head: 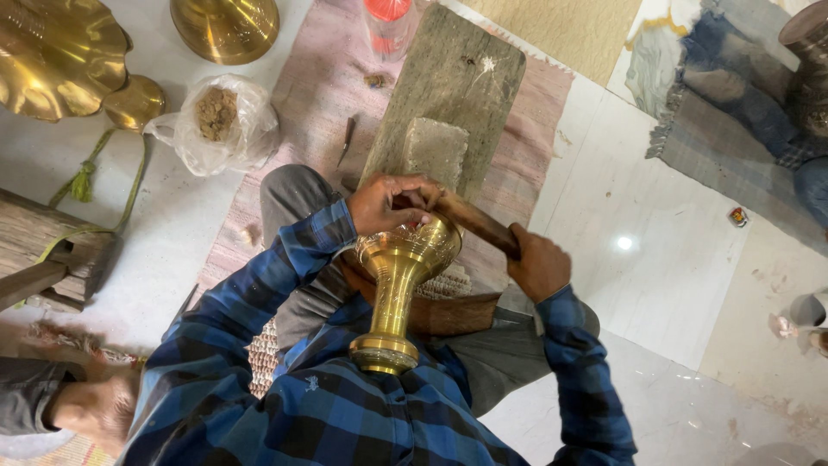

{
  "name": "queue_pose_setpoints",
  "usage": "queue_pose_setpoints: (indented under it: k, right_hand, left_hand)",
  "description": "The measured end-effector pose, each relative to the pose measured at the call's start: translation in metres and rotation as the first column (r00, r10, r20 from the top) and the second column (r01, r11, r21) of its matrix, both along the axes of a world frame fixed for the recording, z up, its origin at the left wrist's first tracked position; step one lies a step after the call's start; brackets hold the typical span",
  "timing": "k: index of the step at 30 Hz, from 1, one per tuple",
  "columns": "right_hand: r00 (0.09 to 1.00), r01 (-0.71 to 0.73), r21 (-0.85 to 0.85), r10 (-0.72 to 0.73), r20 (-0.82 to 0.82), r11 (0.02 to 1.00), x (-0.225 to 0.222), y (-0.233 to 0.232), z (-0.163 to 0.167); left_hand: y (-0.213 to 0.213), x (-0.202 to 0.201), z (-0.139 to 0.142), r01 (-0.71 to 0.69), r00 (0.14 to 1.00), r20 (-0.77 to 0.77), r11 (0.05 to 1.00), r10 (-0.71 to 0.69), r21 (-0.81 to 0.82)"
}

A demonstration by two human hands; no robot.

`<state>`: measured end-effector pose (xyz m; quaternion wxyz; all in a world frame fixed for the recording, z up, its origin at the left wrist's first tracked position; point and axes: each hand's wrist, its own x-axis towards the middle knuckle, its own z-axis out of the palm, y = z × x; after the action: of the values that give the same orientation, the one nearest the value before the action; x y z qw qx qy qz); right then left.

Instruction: The person sits cross-legged on the floor with a brass goblet-shaped vessel resting on a wooden plank in their lap. They hold a small chisel against the engraved pattern on the vessel's cup and strike it with a wooden mallet, rotating the vessel to work new areas of the design.

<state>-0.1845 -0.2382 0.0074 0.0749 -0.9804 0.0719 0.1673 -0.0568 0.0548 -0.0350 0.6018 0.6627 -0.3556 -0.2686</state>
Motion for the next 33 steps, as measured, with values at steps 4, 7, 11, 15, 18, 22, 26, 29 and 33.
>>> queue_pose_setpoints:
  k: [4,7,11,15,18,22,26,29,33]
  right_hand:
    - [0.968,-0.062,0.167,0.018,0.249,0.984,0.021,-0.008,0.015]
    - [0.941,-0.081,0.592,-0.134,0.311,0.802,0.039,-0.008,0.025]
    - [0.955,-0.182,0.31,0.093,0.282,0.933,0.051,-0.004,0.041]
    - [0.937,-0.138,0.538,-0.066,0.342,0.831,0.057,0.008,0.046]
    - [0.956,-0.248,0.144,0.219,0.195,0.958,0.058,0.007,0.049]
    - [0.945,-0.164,0.399,0.028,0.326,0.902,0.054,0.007,0.043]
    - [0.971,-0.103,0.341,0.019,0.24,0.935,0.043,0.009,0.034]
    - [0.974,-0.1,0.123,0.072,0.216,0.987,0.036,0.005,0.03]
    - [0.984,-0.108,-0.003,0.107,0.141,0.994,0.034,0.002,0.024]
  left_hand:
    - [0.001,-0.002,0.001,-0.041,0.998,0.046,0.999,0.042,-0.014]
    - [0.001,-0.005,0.004,-0.057,0.998,0.017,0.998,0.057,0.005]
    - [0.0,-0.006,0.006,-0.083,0.988,0.128,0.997,0.082,0.0]
    - [-0.004,-0.01,0.005,-0.131,0.986,0.112,0.989,0.123,0.062]
    - [-0.004,-0.012,0.005,-0.147,0.983,0.122,0.984,0.134,0.099]
    - [-0.004,-0.01,0.005,-0.143,0.983,0.129,0.986,0.131,0.089]
    - [-0.004,-0.01,0.005,-0.161,0.971,0.191,0.985,0.147,0.061]
    - [-0.004,-0.013,0.004,-0.149,0.982,0.125,0.988,0.145,0.028]
    - [-0.004,-0.013,0.002,-0.153,0.988,0.021,0.988,0.152,0.012]
